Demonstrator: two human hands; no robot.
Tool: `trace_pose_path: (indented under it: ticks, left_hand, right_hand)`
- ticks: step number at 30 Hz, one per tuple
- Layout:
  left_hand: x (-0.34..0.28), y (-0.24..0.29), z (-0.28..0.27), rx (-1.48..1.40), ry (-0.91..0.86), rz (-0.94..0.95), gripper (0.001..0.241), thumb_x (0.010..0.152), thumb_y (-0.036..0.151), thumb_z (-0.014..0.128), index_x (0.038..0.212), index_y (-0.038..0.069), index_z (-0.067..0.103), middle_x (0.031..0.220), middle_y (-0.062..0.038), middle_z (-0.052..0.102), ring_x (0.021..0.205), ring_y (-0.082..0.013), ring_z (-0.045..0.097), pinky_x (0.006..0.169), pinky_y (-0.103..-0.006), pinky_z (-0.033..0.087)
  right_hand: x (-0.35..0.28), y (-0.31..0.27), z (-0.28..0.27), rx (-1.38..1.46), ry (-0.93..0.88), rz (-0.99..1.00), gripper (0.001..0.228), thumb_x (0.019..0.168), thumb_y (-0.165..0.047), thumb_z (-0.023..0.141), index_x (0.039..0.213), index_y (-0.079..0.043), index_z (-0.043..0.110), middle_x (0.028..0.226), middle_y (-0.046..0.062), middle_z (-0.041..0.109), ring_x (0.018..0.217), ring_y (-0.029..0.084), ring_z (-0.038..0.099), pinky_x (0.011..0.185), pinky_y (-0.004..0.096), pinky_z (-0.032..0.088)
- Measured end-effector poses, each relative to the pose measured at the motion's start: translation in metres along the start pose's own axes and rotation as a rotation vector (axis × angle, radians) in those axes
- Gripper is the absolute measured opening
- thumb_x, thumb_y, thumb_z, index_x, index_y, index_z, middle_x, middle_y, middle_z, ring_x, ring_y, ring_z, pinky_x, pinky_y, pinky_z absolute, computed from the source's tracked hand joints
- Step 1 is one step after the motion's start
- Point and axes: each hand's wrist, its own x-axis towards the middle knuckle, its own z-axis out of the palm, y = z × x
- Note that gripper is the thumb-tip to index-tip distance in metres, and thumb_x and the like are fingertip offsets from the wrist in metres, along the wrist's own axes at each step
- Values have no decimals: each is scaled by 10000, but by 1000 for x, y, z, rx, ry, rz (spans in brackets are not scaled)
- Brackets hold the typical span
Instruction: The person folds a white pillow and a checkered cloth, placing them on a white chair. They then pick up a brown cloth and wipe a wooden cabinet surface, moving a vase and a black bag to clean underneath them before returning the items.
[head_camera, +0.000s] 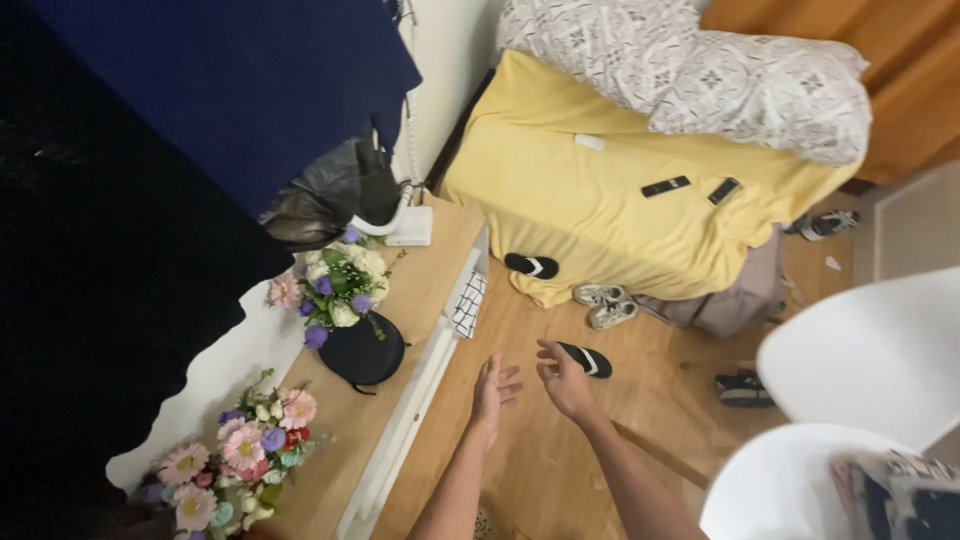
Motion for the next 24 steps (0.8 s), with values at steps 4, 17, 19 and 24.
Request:
trace_pose_path:
  ticks: [4,17,19,24]
  left_hand:
    - [30,19,-21,-46,59,5,850,907,722,400,1590,228,293,1485,-135,593,1219,-326,647,1036,-506,456]
    - [177,-4,-21,-154,305,-27,801,914,708,412,1567,247,353,1369,-101,677,1102,-272,655,938,-450,490]
    - [203,-15,-21,-164,313,-4,786,922,705,423,1557,243,383,1354,-89,687,1078,-252,651,924,-431,487]
    - [275,-51,-41,-183,328,-30,766,915,712,431,1537,264,432,1357,-59,686,1076,-226,622,902,-410,458]
  right_hand:
    - [46,-3,17,11,-47,-46,489,950,-154,592,1432,-95,529,1265,123,693,1096,242,704,909,353,567]
    - [244,92,20,373,-329,169,508,984,-209,567,1483,-119,548,1271,123,672,1119,227,595,891,367,478]
    - [256,73,16,312,-325,297,552,930,-235,599,1470,-167,509,1353,55,651,1213,200,599,969,376,482]
    - [321,137,56,390,-344,402,684,865,-289,620,1519,-228,428,1403,42,601,1281,203,550,1041,469,441]
